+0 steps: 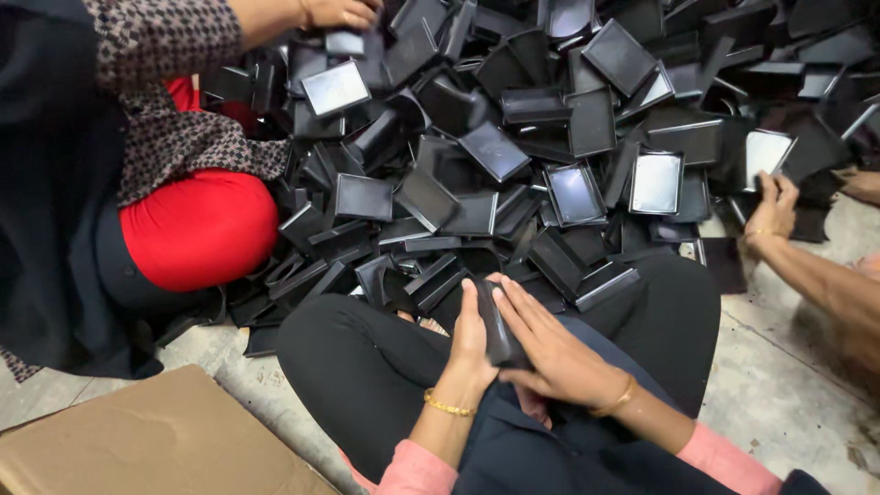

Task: The person sits on the floor and repeatedly picks up two-part black plastic cases from a large pile. They align and snap the halves together, then place the assembled units into a cardboard box to the left. The process continues with multiple units throughout the clip.

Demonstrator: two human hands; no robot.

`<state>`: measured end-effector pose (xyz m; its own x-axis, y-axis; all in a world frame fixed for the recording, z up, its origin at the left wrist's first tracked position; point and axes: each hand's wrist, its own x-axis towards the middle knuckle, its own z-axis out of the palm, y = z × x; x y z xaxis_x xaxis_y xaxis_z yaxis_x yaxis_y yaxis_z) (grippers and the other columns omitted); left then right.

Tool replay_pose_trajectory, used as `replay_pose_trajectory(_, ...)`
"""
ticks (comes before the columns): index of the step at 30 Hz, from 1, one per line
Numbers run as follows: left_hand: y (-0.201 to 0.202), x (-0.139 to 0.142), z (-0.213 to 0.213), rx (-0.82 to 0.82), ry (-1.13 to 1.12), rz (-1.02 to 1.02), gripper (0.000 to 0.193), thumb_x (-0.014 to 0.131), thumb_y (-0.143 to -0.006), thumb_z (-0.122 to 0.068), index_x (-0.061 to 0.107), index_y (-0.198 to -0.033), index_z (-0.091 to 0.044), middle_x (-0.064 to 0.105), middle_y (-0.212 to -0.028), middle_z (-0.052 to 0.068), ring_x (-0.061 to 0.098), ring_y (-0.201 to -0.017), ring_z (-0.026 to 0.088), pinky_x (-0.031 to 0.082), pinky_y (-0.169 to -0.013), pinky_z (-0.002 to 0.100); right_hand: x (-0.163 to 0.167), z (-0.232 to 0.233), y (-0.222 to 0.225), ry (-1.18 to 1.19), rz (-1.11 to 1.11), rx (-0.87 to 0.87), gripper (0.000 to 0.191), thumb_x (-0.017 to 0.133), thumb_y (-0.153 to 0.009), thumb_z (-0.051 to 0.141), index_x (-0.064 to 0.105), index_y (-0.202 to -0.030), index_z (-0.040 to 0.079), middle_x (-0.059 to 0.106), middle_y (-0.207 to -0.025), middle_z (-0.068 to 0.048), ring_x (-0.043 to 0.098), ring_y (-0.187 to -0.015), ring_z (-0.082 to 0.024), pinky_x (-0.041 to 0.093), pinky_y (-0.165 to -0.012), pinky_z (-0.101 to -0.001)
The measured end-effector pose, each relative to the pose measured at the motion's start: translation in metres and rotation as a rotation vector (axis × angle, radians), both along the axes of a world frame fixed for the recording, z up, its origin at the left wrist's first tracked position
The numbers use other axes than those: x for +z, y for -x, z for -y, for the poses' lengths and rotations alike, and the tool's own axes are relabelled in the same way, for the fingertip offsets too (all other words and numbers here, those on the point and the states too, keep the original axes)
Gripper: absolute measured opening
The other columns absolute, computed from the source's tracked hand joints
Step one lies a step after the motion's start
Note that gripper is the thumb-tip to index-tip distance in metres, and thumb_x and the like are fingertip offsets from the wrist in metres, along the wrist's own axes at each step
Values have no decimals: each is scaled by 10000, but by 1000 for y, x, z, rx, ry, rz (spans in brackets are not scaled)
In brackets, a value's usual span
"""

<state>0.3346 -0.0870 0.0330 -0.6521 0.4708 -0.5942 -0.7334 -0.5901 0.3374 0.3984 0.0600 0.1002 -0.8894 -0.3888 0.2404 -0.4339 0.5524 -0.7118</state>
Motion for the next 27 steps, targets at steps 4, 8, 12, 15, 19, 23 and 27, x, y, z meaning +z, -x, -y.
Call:
replay_pose_trajectory(4, 8, 0, 0, 127, 213, -361, 572, 318, -1070, -537, 638, -1288, -115, 675, -1087, 49, 628, -1016, 185, 516, -933, 350, -7, 10, -8, 129, 8, -372, 670, 713, -833, 54, 489, -1462, -8, 566, -1491, -208, 544, -1397, -288, 451, -1125, -373)
replay_pose_trajectory(8, 12, -2, 20, 90, 1056, -1116, 546, 212, -1152, -423, 615, -1127, -55, 676, -981, 155, 623, -942, 288, 478, -855, 386, -23, 6, -16, 539, 579, -550, 427, 729, -924, 74, 647, -1328, -40, 751, -1124, -176, 687, -940, -153, 548, -831, -362)
replay_pose_trajectory(12, 19, -2, 36, 72, 1101, -1204, 472, 306, -1124, -346, 593, -940, -20, 619, -762, 170, 621, -704, 329, 478, -697, 404, -27, 9, -11, 910, 568, -267, 477, 694, -912, 51, 585, -1370, -26, 685, -1279, -90, 628, -1162, -138, 512, -1005, -311)
replay_pose_trajectory(15, 28, 20, 63, 89, 1135, -1252, 413, 421, -1091, -330, 613, -942, 3, 625, -771, 170, 622, -689, 335, 506, -693, 392, 7, 9, 9, 870, 661, -242, 522, 694, -901, 66, 577, -1402, -27, 675, -1329, -117, 635, -1188, -169, 504, -1035, -348)
replay_pose_trajectory(19, 21, 88, 174, 398, 1007, -1274, 329, 563, -1042, -315, 655, -957, -12, 691, -874, 157, 691, -794, 291, 551, -752, 357, 94, -26, 28, 800, 435, -24, 696, 721, -860, 82, 432, -1489, 8, 566, -1459, -177, 562, -1368, -260, 446, -1152, -440)
replay_pose_trajectory(23, -18, 131, 282, 611, -718, -1270, 289, 618, -1012, -296, 689, -1039, -18, 713, -958, 131, 690, -862, 254, 553, -796, 334, 148, -76, -3, 944, -24, 642, 704, 728, -858, 109, 436, -1490, 8, 553, -1466, -187, 545, -1374, -279, 437, -1152, -450)
replay_pose_trajectory(27, 18, 109, 248, 327, -380, -1112, 294, 672, -981, -277, 722, -1122, -24, 736, -1041, 106, 690, -929, 218, 556, -840, 311, 147, -73, -31, 875, -92, 748, 712, 734, -855, 135, 441, -1492, 9, 541, -1473, -198, 528, -1379, -298, 428, -1151, -459)
